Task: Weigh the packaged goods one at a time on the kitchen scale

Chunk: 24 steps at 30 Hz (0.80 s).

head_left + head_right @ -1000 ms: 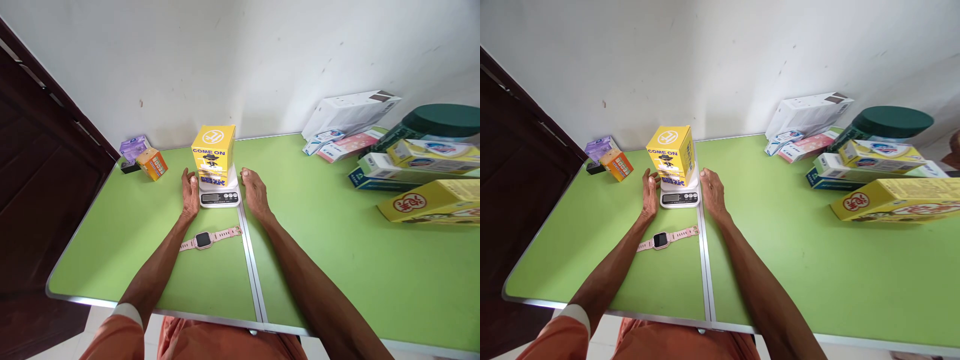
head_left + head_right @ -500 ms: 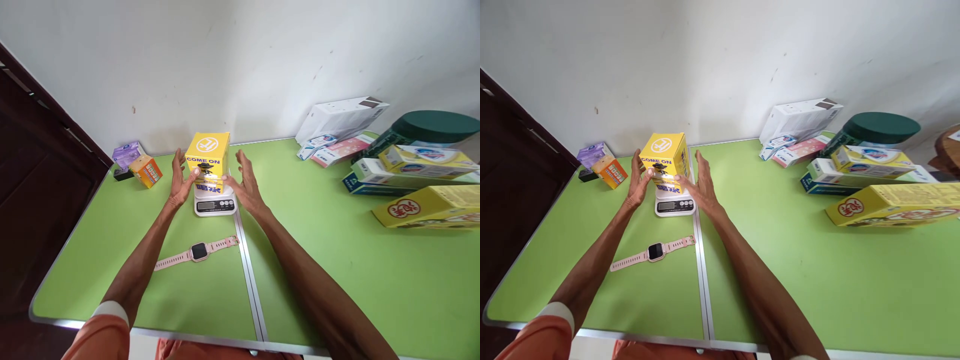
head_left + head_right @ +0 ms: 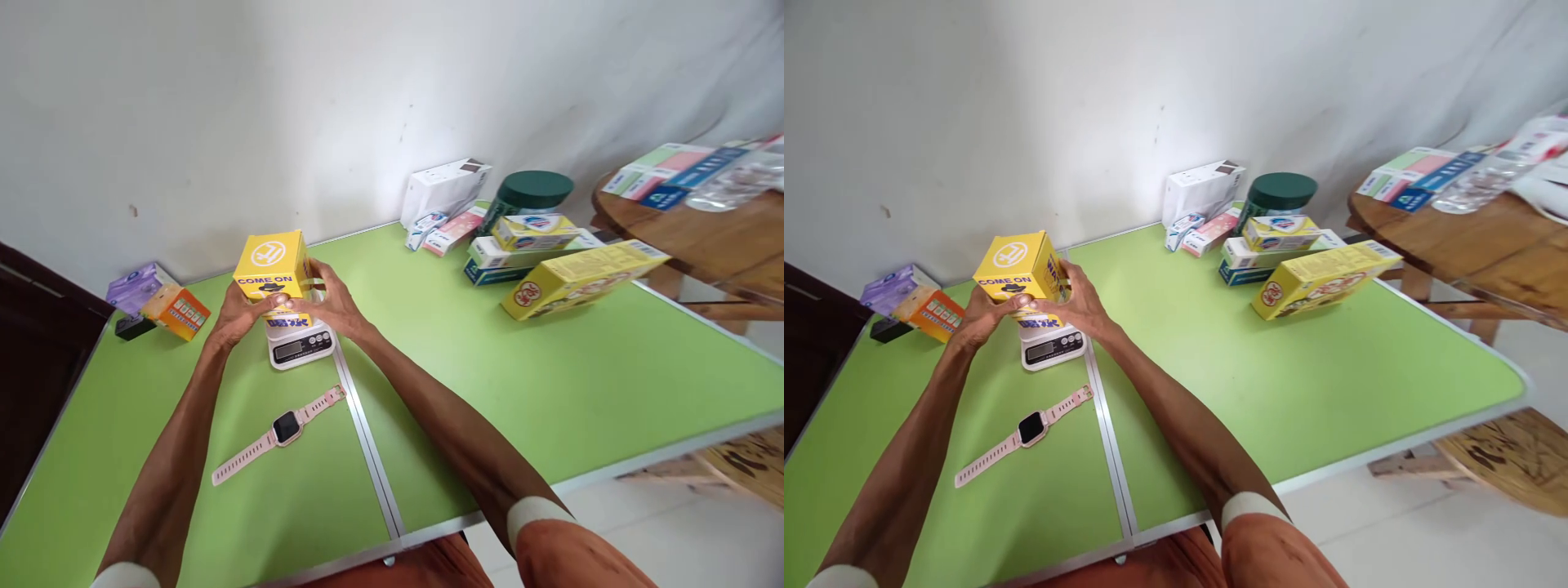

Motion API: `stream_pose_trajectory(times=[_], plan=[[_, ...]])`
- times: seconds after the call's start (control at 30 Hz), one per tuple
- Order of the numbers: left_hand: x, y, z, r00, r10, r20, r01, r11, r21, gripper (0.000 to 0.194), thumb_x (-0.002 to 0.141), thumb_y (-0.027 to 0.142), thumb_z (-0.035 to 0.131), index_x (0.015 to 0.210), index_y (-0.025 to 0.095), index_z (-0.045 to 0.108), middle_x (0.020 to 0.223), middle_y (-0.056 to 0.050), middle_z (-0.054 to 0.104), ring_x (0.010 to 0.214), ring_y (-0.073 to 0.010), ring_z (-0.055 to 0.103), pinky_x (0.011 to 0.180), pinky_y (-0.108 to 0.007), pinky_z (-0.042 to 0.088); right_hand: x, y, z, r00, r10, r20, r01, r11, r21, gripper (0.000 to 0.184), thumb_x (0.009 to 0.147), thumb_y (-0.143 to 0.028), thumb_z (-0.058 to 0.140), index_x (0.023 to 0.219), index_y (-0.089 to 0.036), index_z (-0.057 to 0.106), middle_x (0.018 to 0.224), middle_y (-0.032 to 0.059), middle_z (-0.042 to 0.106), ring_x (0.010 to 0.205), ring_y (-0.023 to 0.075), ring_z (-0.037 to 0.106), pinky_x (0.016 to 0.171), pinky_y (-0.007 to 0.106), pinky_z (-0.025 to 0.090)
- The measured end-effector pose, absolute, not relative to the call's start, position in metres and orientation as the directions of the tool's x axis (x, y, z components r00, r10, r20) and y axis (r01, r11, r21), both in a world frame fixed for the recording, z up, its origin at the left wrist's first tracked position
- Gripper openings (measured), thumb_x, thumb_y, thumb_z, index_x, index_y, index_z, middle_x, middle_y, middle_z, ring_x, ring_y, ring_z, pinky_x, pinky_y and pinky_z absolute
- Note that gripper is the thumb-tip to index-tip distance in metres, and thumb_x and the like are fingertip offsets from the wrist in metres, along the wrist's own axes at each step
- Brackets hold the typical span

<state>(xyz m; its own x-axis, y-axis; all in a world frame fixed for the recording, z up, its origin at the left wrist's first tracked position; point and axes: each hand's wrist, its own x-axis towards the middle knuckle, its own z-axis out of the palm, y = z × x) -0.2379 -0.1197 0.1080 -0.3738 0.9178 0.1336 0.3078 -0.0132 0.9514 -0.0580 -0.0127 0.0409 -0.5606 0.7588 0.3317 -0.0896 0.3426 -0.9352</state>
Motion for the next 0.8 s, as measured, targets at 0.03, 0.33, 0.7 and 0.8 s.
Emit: stream_pose_trajectory(times=[0.03,0.33,0.7,0.8], plan=[[-0.234,-0.121,0.113,-0.375,0.917,0.140,0.304,-0.021,0.952,0.106,0.046,0.063,0.112,0.135,0.016,0.076,0.112,-0.016,0.090,0.112,-0.0419,0.086,0.105,-0.056,0.071,-0.055,-0.014,0.045,-0.552,0.763,0.336,-0.096,0.342,-0.935,0.118,0.074,-0.080,0.095,0.169,-0.026,0.050,0.167,0.0189,0.059,0.153,0.0382,0.061,0.129,0.059,0.054],[-0.154,-0.109,0.136,-0.197,0.970,0.143,0.222,-0.098,0.970,0.094,0.050,0.056,0.114,0.128,0.017,0.077,0.114,-0.015,0.090,0.107,-0.0417,0.088,0.094,-0.056,0.076,0.044,-0.023,0.072,-0.393,0.799,0.456,-0.066,0.470,-0.880,0.103,0.073,-0.071,0.100,0.157,-0.026,0.059,0.161,0.0172,0.067,0.144,0.0399,0.068,0.120,0.060,0.061],[-0.020,-0.057,0.062,0.182,0.975,0.124,0.075,-0.140,0.987,0.104,0.060,0.059,0.112,0.146,0.018,0.068,0.145,-0.019,0.080,0.136,-0.0422,0.077,0.115,-0.057,0.066,0.205,-0.047,0.015,-0.135,0.934,0.331,0.151,0.350,-0.925,0.097,0.072,-0.071,0.104,0.151,-0.029,0.066,0.153,0.0152,0.073,0.142,0.0398,0.072,0.119,0.061,0.064],[0.005,-0.044,0.055,0.212,0.962,0.169,0.116,-0.197,0.974,0.102,0.064,0.060,0.110,0.148,0.021,0.069,0.144,-0.016,0.080,0.137,-0.0410,0.075,0.118,-0.056,0.064,0.227,-0.046,0.004,-0.087,0.947,0.309,0.105,0.317,-0.943,0.097,0.073,-0.073,0.103,0.151,-0.030,0.065,0.154,0.0144,0.073,0.144,0.0401,0.071,0.121,0.062,0.063]])
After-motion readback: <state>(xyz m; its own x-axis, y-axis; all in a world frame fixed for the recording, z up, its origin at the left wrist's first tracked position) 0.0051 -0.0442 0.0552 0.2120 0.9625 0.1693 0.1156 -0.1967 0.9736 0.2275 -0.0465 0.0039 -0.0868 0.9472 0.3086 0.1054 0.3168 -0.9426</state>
